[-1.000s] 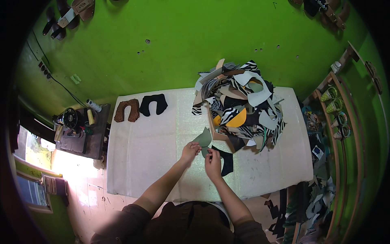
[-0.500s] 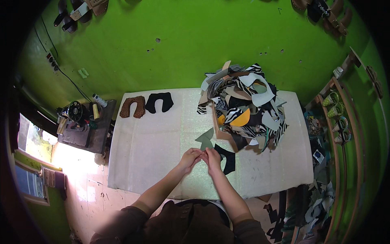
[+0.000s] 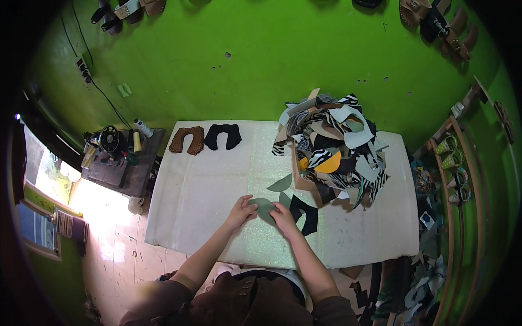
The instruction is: Sorting and arranging leather shoe upper components on a table.
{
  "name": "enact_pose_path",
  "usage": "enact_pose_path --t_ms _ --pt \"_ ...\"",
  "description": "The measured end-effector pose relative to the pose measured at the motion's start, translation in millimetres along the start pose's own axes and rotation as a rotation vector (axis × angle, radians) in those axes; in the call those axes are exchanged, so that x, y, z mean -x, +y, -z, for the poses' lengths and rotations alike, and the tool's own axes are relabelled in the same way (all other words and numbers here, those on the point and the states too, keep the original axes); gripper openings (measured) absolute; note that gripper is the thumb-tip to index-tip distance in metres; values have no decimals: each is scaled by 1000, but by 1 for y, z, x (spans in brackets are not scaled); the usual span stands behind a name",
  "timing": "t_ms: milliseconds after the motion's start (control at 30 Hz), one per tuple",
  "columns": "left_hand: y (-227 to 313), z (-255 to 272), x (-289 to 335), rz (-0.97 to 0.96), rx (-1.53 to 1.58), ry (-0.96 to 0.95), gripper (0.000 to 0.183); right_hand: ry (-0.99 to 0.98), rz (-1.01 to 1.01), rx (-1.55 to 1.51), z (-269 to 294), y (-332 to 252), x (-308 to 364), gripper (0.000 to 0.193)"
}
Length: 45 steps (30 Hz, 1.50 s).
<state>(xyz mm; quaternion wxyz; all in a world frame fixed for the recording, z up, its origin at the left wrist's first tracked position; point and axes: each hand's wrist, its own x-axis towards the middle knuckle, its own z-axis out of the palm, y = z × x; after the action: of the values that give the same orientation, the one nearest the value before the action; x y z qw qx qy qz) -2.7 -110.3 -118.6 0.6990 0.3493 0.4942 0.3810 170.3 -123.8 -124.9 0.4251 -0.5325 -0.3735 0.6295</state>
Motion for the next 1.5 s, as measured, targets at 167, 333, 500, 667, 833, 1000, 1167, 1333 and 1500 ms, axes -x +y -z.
enact_pose_path --t_ms 167,333,500,667,833,1000,1167,1333,1500 --pt "-11 11 5 -130 -159 78 29 -130 -116 -115 -4 3 -5 20" --pt "-16 21 13 -182 -113 197 23 -142 -119 -65 -14 7 -3 22" --pt "-21 53 5 -193 -298 244 18 -98 -93 -30 -28 4 -20 21" --pt "-6 70 -13 -269 -387 267 15 -75 -30 9 -45 -3 -43 18" --pt "16 78 -30 -260 -392 277 14 -27 3 -51 -52 -5 -66 19" --pt "23 97 -59 -221 -394 281 16 43 27 -128 -64 -8 -89 18" --pt "34 101 -91 -229 -528 302 16 171 52 -91 -63 -7 -120 18" --pt "46 106 -126 -453 -770 349 19 253 145 91 -67 -16 -151 15" --pt "72 100 -145 -439 -938 355 29 446 596 775 -77 -33 -164 13"
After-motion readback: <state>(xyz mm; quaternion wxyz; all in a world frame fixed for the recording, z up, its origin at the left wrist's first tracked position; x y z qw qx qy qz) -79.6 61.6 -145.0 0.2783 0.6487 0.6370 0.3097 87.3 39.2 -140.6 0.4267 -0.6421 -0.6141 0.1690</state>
